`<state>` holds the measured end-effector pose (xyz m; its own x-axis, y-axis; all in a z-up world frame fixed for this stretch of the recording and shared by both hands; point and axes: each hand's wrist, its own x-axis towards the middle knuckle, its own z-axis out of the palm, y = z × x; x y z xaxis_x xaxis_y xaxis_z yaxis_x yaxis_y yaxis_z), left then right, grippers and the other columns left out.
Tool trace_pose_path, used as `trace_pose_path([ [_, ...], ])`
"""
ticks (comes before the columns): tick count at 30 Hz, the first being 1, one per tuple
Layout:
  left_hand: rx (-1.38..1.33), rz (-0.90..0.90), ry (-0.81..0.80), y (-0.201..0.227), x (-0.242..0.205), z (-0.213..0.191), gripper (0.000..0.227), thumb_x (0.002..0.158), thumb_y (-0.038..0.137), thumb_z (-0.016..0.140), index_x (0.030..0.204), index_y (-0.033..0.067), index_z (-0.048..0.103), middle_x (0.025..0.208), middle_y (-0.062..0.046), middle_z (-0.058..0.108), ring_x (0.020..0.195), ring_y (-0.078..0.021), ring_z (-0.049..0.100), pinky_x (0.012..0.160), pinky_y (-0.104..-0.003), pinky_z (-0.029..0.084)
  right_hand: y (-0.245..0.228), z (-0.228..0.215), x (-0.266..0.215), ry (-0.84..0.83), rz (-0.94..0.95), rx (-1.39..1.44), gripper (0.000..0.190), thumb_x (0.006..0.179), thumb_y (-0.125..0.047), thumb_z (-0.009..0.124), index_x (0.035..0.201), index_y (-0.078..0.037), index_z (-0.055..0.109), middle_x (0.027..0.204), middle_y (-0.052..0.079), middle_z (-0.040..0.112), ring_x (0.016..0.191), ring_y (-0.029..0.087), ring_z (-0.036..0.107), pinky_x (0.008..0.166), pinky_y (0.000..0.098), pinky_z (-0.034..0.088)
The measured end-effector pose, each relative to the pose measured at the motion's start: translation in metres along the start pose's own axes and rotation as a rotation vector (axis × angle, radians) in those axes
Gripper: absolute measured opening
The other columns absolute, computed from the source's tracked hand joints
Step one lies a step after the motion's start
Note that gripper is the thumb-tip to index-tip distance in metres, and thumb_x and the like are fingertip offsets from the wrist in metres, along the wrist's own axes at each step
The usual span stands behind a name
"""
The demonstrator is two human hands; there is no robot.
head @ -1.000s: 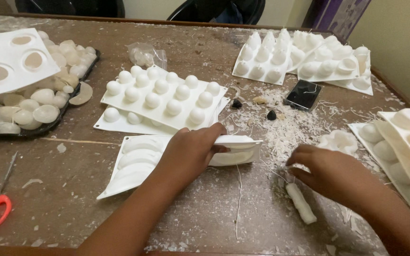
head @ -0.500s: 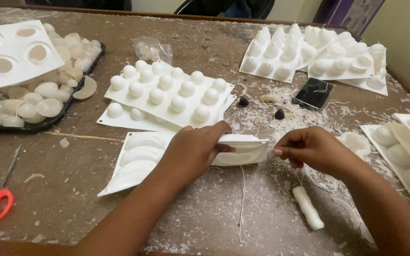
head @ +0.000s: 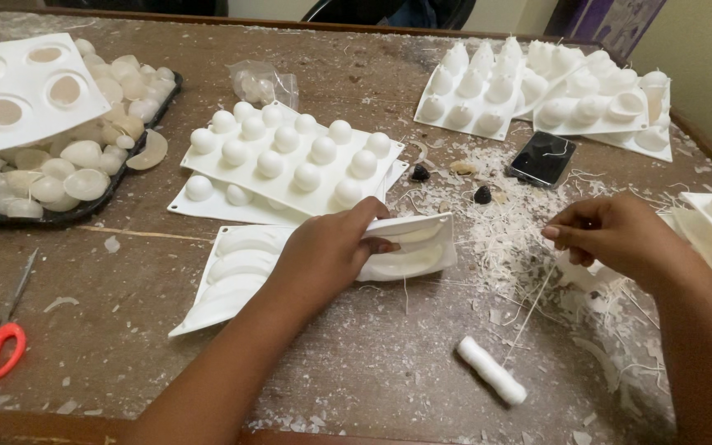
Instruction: The person threads a needle with white thread and inserts it into the wick of a white crescent-shaped candle in a plastic mold. They pull the thread through the candle, cut the excess with scissors, and repeat the process for another candle in the same mold.
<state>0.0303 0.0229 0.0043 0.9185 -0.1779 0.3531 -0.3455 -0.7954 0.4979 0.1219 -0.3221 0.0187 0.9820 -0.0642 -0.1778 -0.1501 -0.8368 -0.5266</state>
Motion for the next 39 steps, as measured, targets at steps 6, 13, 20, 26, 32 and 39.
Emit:
trace_pose_path([
  [6,-0.005,0.009,-0.007,0.000,0.000,0.000,0.030,0.090,0.018,0.069,0.116,0.0148,0.056,0.090,-0.012,0.076,0.085,-0.0344,0.074,0.069,-0.047,0.054,0.019,-0.009,0.013,-0.030,0.014,-0.020,0.028,0.091,-0.024,0.072,0.102,0.001,0.079,0.086,0.019,0.073,0.071,0.029,0.069,0.066,0.0413,0.057],
  [13,-0.001,0.022,0.008,0.001,-0.001,0.000,0.028,0.090,0.021,0.070,0.114,0.0145,0.057,0.090,-0.013,0.076,0.086,-0.0346,0.074,0.069,-0.047,0.054,0.034,-0.016,0.017,-0.029,0.054,-0.132,0.026,0.094,-0.023,0.071,0.107,-0.003,0.079,0.093,0.019,0.075,0.079,0.030,0.074,0.073,0.0426,0.061],
  [20,0.011,0.034,0.011,0.002,0.000,0.000,0.029,0.090,0.021,0.071,0.115,0.0145,0.058,0.090,-0.013,0.076,0.086,-0.0349,0.074,0.070,-0.048,0.054,0.035,-0.020,0.012,0.005,0.044,-0.148,0.025,0.094,-0.023,0.071,0.107,-0.002,0.080,0.093,0.018,0.077,0.079,0.029,0.076,0.076,0.0423,0.061],
  [26,0.004,0.051,0.023,0.004,-0.004,-0.003,0.028,0.088,0.019,0.072,0.114,0.0152,0.062,0.091,-0.012,0.076,0.085,-0.0349,0.074,0.070,-0.047,0.055,0.036,-0.021,0.013,-0.006,0.059,-0.122,0.026,0.094,-0.022,0.072,0.107,-0.001,0.079,0.094,0.020,0.076,0.080,0.030,0.076,0.076,0.0431,0.062],
  [32,0.032,0.103,-0.020,0.016,-0.011,-0.009,0.026,0.085,0.020,0.076,0.108,0.0159,0.066,0.098,-0.009,0.077,0.084,-0.0303,0.074,0.074,-0.045,0.053,0.038,-0.026,0.010,0.004,0.049,0.007,0.026,0.094,-0.020,0.070,0.110,-0.001,0.078,0.095,0.022,0.079,0.083,0.031,0.074,0.079,0.0445,0.061],
  [39,0.227,0.189,-0.142,0.038,-0.040,-0.010,0.032,0.078,0.010,0.075,0.108,0.0138,0.066,0.103,-0.005,0.073,0.092,-0.0260,0.070,0.083,-0.044,0.048,0.034,-0.029,0.004,-0.047,0.062,-0.012,0.027,0.096,-0.022,0.068,0.110,-0.002,0.078,0.096,0.020,0.080,0.085,0.031,0.074,0.081,0.0432,0.061],
])
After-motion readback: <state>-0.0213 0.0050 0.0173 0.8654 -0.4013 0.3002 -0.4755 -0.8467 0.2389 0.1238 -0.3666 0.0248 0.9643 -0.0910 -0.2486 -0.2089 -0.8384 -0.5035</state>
